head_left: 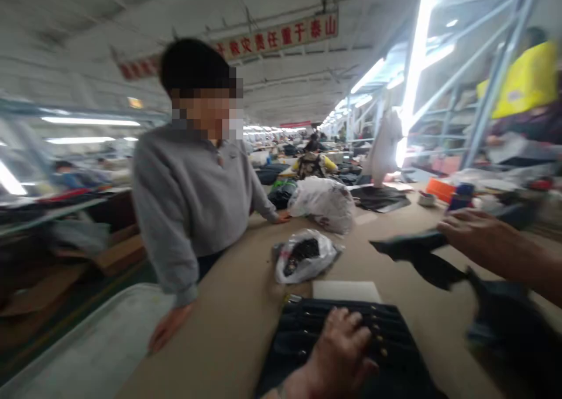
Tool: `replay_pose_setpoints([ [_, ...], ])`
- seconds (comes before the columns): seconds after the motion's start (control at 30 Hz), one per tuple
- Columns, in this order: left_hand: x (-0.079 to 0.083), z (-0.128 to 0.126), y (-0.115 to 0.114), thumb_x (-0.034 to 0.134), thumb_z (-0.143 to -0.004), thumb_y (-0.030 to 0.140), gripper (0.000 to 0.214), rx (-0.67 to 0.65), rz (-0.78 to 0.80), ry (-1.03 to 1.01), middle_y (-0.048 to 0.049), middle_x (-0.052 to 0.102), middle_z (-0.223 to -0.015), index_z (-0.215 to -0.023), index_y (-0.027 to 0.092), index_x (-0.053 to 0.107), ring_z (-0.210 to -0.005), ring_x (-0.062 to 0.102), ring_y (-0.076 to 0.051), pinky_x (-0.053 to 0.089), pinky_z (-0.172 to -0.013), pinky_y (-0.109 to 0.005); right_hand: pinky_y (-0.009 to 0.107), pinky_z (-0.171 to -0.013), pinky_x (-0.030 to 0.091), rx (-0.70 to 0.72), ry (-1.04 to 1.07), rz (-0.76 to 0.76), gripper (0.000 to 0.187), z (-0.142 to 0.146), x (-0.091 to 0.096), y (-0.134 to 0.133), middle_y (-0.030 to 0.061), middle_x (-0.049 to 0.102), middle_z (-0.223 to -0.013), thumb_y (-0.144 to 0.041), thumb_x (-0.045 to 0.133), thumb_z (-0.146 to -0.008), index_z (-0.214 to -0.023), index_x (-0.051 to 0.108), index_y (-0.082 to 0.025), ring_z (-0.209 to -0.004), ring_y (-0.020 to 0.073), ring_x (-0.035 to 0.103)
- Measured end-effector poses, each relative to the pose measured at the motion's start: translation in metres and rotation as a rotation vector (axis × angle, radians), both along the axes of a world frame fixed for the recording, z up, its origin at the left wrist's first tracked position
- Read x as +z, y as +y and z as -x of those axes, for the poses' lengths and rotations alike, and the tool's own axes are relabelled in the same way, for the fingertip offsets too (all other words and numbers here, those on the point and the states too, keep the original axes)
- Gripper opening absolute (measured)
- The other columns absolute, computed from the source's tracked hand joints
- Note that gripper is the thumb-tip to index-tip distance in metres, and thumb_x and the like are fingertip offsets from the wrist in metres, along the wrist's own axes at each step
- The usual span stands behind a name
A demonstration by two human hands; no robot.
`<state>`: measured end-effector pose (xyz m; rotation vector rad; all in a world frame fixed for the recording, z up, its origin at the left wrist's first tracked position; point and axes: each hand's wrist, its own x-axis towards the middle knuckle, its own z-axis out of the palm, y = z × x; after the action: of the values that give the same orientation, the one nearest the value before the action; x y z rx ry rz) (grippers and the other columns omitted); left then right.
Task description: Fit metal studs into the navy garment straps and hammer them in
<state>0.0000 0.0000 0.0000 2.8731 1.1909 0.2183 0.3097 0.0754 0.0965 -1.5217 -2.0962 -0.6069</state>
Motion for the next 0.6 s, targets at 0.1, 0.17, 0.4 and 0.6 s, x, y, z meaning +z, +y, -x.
replay_pose_setpoints([
  [0.1, 0.027, -0.014, 0.006, 0.037, -0.091, 0.019, 0.028, -0.119, -0.144, -0.375, -0.0095, 0.054, -0.124, -0.11, 0.019, 0.058, -0.123, 0.042, -0.021, 0.035, -0.109, -0.041, 0.035, -0.076, 0.038, 0.005, -0.394, 0.154, 0.019, -0.008, 0.032, -0.042, 0.0048, 0.059, -0.083, -0.007, 0.044, -0.08, -0.087, 0.057, -0.019, -0.083, 0.0167, 0.053],
  [0.17, 0.061, -0.02, 0.011, 0.034, -0.091, 0.013, 0.031, -0.247, -0.268, -0.469, -0.0098, 0.053, -0.123, -0.116, 0.017, 0.053, -0.123, 0.041, -0.02, 0.035, -0.109, -0.039, 0.032, -0.069, 0.036, 0.042, -0.461, 0.19, 0.019, 0.017, 0.048, -0.063, 0.0029, 0.058, -0.082, -0.01, 0.044, -0.081, -0.091, 0.054, -0.022, -0.077, 0.0151, 0.053],
  [0.4, 0.142, -0.005, -0.007, 0.039, -0.094, 0.039, 0.03, -0.01, -0.166, -0.196, -0.0052, 0.06, -0.092, -0.101, 0.019, 0.059, -0.093, 0.055, -0.023, 0.043, -0.089, -0.039, 0.027, -0.057, 0.028, 0.083, -0.088, 0.366, 0.026, 0.088, 0.064, -0.121, -0.0034, 0.052, -0.062, -0.045, 0.039, -0.084, -0.086, 0.056, -0.025, -0.054, 0.0064, 0.043],
  [0.6, 0.114, 0.046, -0.017, 0.047, -0.091, 0.037, 0.025, -0.004, 0.476, 0.053, 0.0035, 0.056, -0.068, -0.075, 0.02, 0.058, -0.059, 0.051, -0.011, 0.035, -0.056, -0.021, 0.023, -0.056, 0.039, 0.157, 0.52, 1.083, 0.033, 0.086, -0.015, -0.132, -0.0045, 0.063, -0.075, -0.049, 0.059, -0.072, -0.099, 0.059, -0.03, -0.061, 0.0089, 0.052],
])
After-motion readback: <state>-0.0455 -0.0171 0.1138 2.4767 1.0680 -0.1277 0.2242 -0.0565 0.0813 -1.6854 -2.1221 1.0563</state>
